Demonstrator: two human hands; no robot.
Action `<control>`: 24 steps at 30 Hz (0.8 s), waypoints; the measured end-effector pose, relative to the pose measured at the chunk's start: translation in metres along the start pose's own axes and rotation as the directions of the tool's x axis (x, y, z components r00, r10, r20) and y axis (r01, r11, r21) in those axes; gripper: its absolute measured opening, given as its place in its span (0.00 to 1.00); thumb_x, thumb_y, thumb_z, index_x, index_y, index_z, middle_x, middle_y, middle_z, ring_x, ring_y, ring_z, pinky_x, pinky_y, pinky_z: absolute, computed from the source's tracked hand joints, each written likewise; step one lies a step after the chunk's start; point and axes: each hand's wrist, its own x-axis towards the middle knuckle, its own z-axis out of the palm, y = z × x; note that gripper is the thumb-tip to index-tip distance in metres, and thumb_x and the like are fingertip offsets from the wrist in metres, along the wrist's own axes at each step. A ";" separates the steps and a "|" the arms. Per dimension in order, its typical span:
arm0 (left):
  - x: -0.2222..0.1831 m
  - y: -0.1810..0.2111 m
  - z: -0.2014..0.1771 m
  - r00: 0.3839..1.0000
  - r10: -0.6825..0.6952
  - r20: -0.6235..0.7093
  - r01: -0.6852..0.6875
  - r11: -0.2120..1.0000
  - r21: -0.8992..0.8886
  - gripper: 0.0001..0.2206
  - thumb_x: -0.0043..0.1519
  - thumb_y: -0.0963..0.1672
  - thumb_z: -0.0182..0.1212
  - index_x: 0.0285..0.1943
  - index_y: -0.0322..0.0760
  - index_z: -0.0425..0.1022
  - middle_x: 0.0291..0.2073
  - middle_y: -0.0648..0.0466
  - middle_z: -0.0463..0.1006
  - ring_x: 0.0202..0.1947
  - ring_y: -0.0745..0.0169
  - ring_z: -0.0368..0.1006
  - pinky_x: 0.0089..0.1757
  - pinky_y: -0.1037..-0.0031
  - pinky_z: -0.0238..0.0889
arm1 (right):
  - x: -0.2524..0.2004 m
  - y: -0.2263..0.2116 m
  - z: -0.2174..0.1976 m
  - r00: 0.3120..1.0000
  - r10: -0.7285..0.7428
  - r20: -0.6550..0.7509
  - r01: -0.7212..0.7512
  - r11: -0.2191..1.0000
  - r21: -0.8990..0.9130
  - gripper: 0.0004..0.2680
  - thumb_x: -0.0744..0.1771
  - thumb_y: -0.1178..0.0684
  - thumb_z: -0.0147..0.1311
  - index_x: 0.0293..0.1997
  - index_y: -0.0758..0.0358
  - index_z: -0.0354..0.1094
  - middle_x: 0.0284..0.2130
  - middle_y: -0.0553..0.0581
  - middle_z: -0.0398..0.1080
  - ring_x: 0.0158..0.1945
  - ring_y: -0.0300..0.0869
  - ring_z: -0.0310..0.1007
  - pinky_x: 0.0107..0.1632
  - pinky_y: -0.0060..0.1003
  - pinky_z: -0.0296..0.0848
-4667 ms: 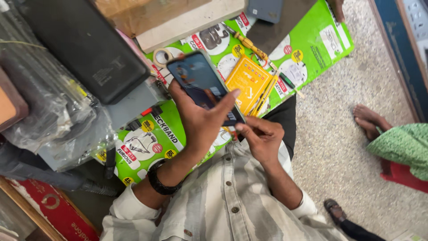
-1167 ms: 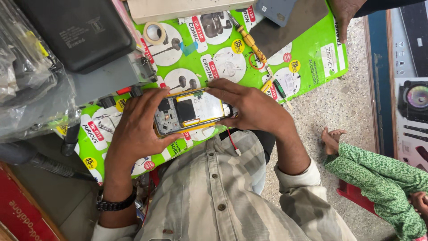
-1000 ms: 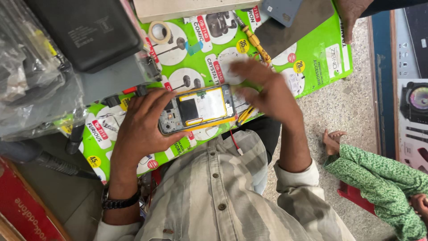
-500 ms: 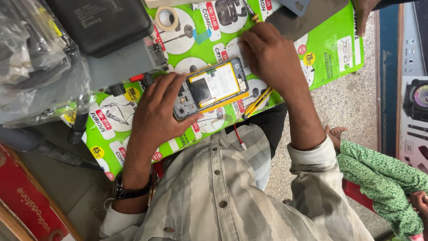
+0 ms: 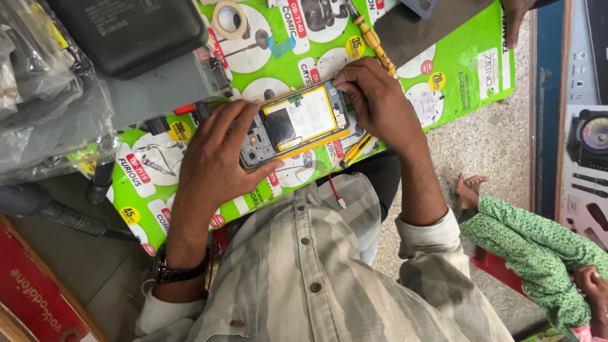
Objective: The person disassembles a smartphone by removing the back cover and unscrewing internal components. They use a screwdriver to remove screws from the phone's frame and handle the device's internal parts, including the battery and motherboard, on a cluttered workbench.
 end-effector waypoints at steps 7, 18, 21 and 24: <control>0.011 0.012 -0.003 0.995 0.057 0.088 -0.062 0.996 0.065 0.41 0.48 0.49 0.79 0.72 0.34 0.65 0.65 0.43 0.66 0.66 0.40 0.62 0.64 0.54 0.57 | 0.003 0.000 -0.007 0.999 -0.044 -0.014 0.044 0.999 -0.028 0.05 0.69 0.64 0.61 0.48 0.68 0.72 0.44 0.62 0.74 0.46 0.53 0.78 0.48 0.42 0.77; 0.042 0.022 -0.020 0.948 0.142 0.285 -0.159 0.987 0.036 0.35 0.44 0.46 0.78 0.64 0.33 0.72 0.56 0.43 0.67 0.58 0.43 0.64 0.57 0.57 0.60 | 0.025 -0.015 -0.025 0.973 -0.123 0.196 0.175 0.944 -0.278 0.03 0.67 0.61 0.64 0.43 0.67 0.76 0.38 0.61 0.77 0.38 0.53 0.78 0.43 0.44 0.77; 0.047 0.027 -0.020 0.937 0.190 0.292 -0.215 0.975 0.057 0.32 0.43 0.42 0.74 0.60 0.27 0.74 0.57 0.42 0.68 0.58 0.44 0.65 0.57 0.60 0.61 | 0.043 -0.011 -0.033 0.965 0.053 0.257 -0.006 0.984 -0.178 0.05 0.65 0.59 0.67 0.42 0.66 0.79 0.31 0.61 0.78 0.31 0.49 0.78 0.38 0.41 0.76; 0.054 0.030 -0.019 0.919 0.213 0.332 -0.258 0.961 0.098 0.24 0.45 0.37 0.70 0.54 0.26 0.76 0.57 0.43 0.70 0.58 0.45 0.67 0.57 0.61 0.63 | 0.061 -0.005 -0.034 0.909 0.249 0.334 -0.219 0.967 -0.127 0.06 0.63 0.59 0.68 0.41 0.64 0.80 0.28 0.60 0.78 0.29 0.44 0.80 0.35 0.37 0.75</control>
